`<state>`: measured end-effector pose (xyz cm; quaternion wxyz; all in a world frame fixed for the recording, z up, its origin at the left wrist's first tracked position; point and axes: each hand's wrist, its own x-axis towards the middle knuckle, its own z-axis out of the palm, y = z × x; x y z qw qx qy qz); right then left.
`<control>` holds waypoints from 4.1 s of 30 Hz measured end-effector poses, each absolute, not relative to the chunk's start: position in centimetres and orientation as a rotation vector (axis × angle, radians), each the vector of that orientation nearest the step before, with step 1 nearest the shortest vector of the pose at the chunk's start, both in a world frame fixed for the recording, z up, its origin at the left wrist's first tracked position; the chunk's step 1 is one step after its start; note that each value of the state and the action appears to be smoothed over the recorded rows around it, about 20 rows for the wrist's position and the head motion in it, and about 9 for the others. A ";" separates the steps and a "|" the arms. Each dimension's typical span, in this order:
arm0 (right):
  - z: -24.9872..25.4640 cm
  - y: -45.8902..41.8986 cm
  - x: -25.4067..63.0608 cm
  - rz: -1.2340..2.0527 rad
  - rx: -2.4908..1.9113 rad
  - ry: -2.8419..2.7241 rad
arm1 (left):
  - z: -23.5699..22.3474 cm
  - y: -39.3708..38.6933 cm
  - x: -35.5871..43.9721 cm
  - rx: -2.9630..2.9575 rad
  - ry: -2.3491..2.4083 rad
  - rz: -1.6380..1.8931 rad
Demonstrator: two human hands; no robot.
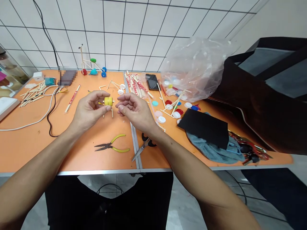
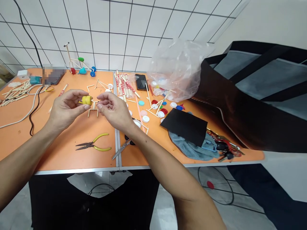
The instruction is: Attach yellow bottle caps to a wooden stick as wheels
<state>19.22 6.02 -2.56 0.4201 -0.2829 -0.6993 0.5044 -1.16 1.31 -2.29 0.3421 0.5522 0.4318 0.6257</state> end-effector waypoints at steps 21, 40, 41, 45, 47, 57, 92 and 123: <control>-3.1 5.9 19.2 0.996 -0.659 -1.837 | -2.6 1.1 -0.7 1.609 1.088 1.526; -2.4 5.8 19.4 0.972 -0.727 -1.774 | -2.5 1.2 -0.6 1.421 1.082 1.540; -2.4 5.8 19.4 0.983 -0.717 -1.767 | -2.5 1.2 -0.6 1.421 1.079 1.544; -2.4 5.9 19.4 0.990 -0.711 -1.754 | -2.4 1.2 -0.7 1.425 1.067 1.554; -2.4 5.9 19.4 0.984 -0.714 -1.760 | -2.5 1.2 -0.8 1.430 1.059 1.547; -2.5 5.5 19.3 1.005 -0.718 -1.817 | -2.8 0.9 -0.6 1.549 1.148 1.511; -2.5 5.2 19.4 0.924 -0.694 -1.865 | -2.1 0.4 -0.2 1.437 1.100 1.532; -3.0 5.6 19.6 0.859 -0.583 -1.947 | -2.6 1.1 -0.9 1.394 1.030 1.518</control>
